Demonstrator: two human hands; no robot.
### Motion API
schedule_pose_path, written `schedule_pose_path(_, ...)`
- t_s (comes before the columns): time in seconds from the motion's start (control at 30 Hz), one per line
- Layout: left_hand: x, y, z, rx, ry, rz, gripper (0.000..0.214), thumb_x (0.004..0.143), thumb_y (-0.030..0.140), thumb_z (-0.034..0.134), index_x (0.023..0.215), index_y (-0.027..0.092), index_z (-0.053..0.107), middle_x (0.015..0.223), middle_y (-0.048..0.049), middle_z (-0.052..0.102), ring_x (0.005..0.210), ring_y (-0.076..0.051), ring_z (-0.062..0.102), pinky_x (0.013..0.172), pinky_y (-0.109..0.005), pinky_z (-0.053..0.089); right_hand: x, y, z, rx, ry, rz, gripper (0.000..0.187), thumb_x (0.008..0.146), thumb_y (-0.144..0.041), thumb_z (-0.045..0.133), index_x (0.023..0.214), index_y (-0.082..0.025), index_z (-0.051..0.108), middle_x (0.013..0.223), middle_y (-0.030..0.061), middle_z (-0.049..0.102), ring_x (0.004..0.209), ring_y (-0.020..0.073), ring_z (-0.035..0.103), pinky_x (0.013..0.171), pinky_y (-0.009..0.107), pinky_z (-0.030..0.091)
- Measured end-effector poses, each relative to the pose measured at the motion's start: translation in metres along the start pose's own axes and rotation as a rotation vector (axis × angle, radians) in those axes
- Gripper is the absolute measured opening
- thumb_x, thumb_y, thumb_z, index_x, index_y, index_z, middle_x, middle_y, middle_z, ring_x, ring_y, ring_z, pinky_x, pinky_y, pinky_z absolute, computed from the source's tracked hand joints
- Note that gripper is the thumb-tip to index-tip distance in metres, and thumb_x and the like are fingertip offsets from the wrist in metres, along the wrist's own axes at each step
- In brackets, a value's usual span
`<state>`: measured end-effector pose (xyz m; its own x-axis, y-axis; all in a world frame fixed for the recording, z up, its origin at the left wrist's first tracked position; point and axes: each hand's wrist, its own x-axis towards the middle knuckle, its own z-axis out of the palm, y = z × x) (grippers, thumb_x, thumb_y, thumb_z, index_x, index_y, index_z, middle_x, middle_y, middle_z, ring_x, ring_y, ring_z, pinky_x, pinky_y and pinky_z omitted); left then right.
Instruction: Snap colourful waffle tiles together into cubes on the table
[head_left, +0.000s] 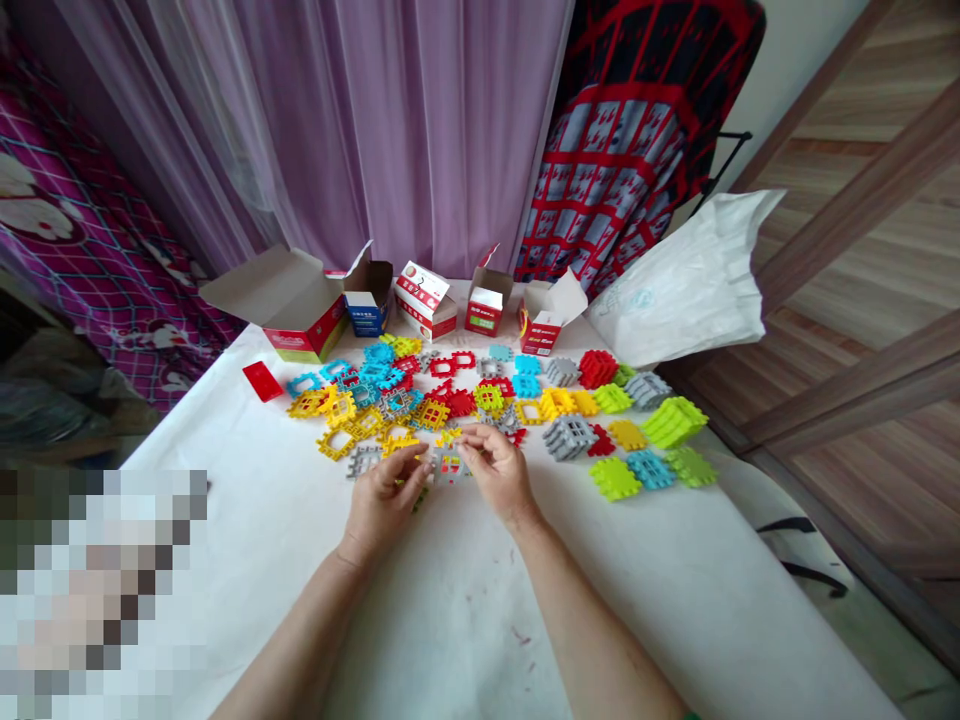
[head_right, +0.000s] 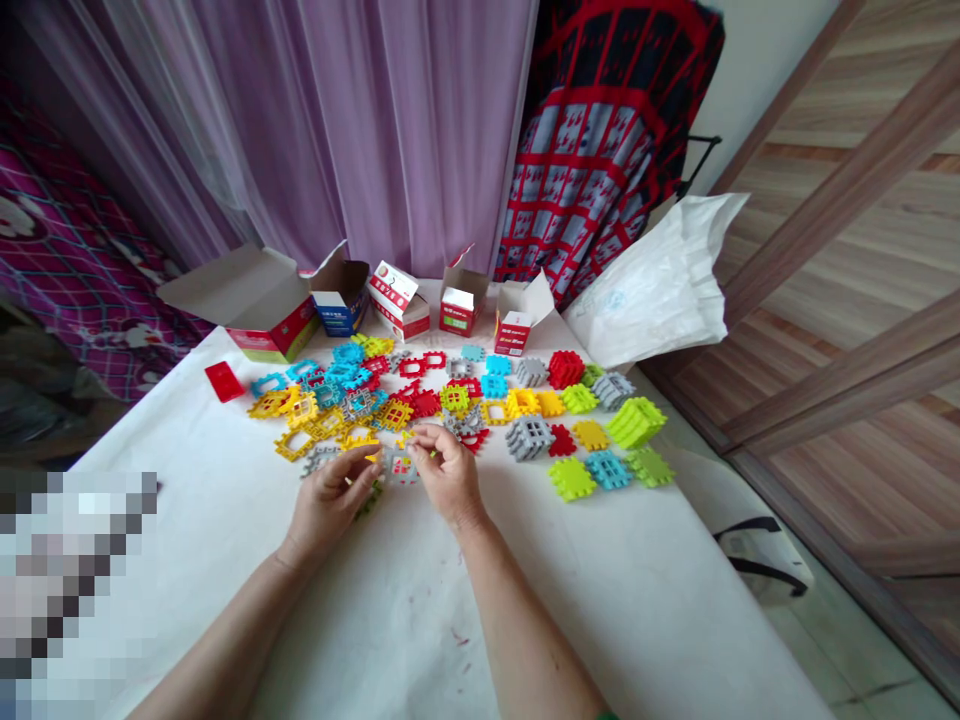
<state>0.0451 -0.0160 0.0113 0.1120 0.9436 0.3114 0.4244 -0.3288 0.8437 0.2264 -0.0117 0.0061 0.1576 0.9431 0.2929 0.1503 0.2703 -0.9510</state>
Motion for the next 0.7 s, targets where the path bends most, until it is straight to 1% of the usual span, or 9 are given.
schedule_pose_path(0.07, -0.001, 0.001, 0.003, -0.11, -0.053, -0.064, 0.038, 0.084, 0.046, 0.063, 0.111, 0.02, 0.068, 0.064, 0.0025, 0.065, 0.055, -0.011, 0.056, 0.056, -0.023, 0.044, 0.0, -0.002, 0.0, -0.011, 0.003, -0.024, 0.025, 0.085, -0.037, 0.066, 0.104, -0.022, 0.067, 0.093, 0.005, 0.077, 0.077, 0.0167, 0.071, 0.07, 0.028, 0.057)
schedule_pose_path(0.13, -0.001, 0.004, 0.006, -0.225, -0.103, -0.124, 0.043, 0.08, 0.051, 0.066, 0.109, 0.019, 0.068, 0.062, 0.003, 0.063, 0.056, -0.01, 0.055, 0.056, -0.023, 0.043, 0.0, -0.004, 0.001, -0.038, 0.005, -0.056, 0.022, 0.086, -0.035, 0.064, 0.104, -0.022, 0.067, 0.093, 0.0048, 0.077, 0.08, 0.0172, 0.072, 0.071, 0.028, 0.057)
schedule_pose_path(0.27, -0.003, 0.015, 0.01, -0.404, -0.192, -0.278, 0.049, 0.07, 0.061, 0.072, 0.091, 0.018, 0.064, 0.056, 0.0045, 0.059, 0.05, -0.009, 0.05, 0.049, -0.021, 0.037, -0.001, -0.009, 0.002, -0.085, 0.0, -0.155, 0.024, 0.086, -0.027, 0.062, 0.109, -0.023, 0.065, 0.098, 0.0048, 0.077, 0.085, 0.0174, 0.073, 0.07, 0.027, 0.058)
schedule_pose_path(0.37, -0.002, 0.021, 0.009, -0.489, -0.186, -0.404, 0.052, 0.065, 0.065, 0.075, 0.083, 0.02, 0.057, 0.058, 0.0036, 0.062, 0.046, -0.008, 0.049, 0.044, -0.019, 0.035, -0.001, -0.014, -0.002, -0.14, 0.008, -0.225, 0.023, 0.09, -0.026, 0.058, 0.111, -0.024, 0.065, 0.103, 0.006, 0.076, 0.089, 0.0175, 0.072, 0.072, 0.027, 0.059)
schedule_pose_path(0.47, 0.0, 0.023, 0.006, -0.557, -0.152, -0.5, 0.057, 0.059, 0.067, 0.076, 0.08, 0.021, 0.052, 0.064, 0.0016, 0.067, 0.042, -0.008, 0.049, 0.037, -0.018, 0.031, -0.001, -0.021, -0.01, -0.266, -0.005, -0.3, 0.023, 0.093, -0.029, 0.055, 0.113, -0.024, 0.066, 0.111, 0.0075, 0.074, 0.098, 0.0188, 0.07, 0.078, 0.03, 0.06)
schedule_pose_path(0.53, 0.002, 0.023, 0.003, -0.601, -0.121, -0.517, 0.058, 0.058, 0.068, 0.077, 0.079, 0.021, 0.051, 0.065, 0.0015, 0.068, 0.042, -0.008, 0.05, 0.035, -0.018, 0.031, -0.001, -0.025, -0.015, -0.388, -0.048, -0.39, 0.027, 0.092, -0.031, 0.059, 0.116, -0.023, 0.067, 0.116, 0.0086, 0.071, 0.106, 0.0214, 0.068, 0.088, 0.035, 0.059)
schedule_pose_path(0.6, 0.003, 0.023, 0.002, -0.633, -0.1, -0.507, 0.057, 0.058, 0.068, 0.077, 0.078, 0.02, 0.052, 0.064, 0.0021, 0.067, 0.042, -0.008, 0.05, 0.036, -0.018, 0.034, -0.002, -0.026, -0.018, -0.521, -0.093, -0.477, 0.036, 0.088, -0.032, 0.064, 0.122, -0.022, 0.065, 0.119, 0.0104, 0.069, 0.112, 0.0244, 0.065, 0.097, 0.041, 0.055)
schedule_pose_path(0.63, 0.003, 0.023, 0.001, -0.641, -0.101, -0.501, 0.057, 0.058, 0.068, 0.077, 0.078, 0.02, 0.053, 0.062, 0.0024, 0.066, 0.042, -0.007, 0.05, 0.037, -0.018, 0.035, -0.003, -0.026, -0.018, -0.582, -0.11, -0.502, 0.041, 0.086, -0.031, 0.066, 0.125, -0.021, 0.064, 0.12, 0.0115, 0.069, 0.112, 0.0256, 0.064, 0.1, 0.042, 0.054)
schedule_pose_path(0.7, 0.004, 0.024, 0.0, -0.64, -0.121, -0.498, 0.057, 0.058, 0.068, 0.077, 0.077, 0.019, 0.055, 0.058, 0.0028, 0.064, 0.042, -0.007, 0.048, 0.039, -0.018, 0.036, -0.005, -0.024, -0.017, -0.673, -0.14, -0.51, 0.049, 0.084, -0.029, 0.067, 0.131, -0.02, 0.06, 0.121, 0.0128, 0.067, 0.112, 0.0268, 0.063, 0.099, 0.043, 0.054)
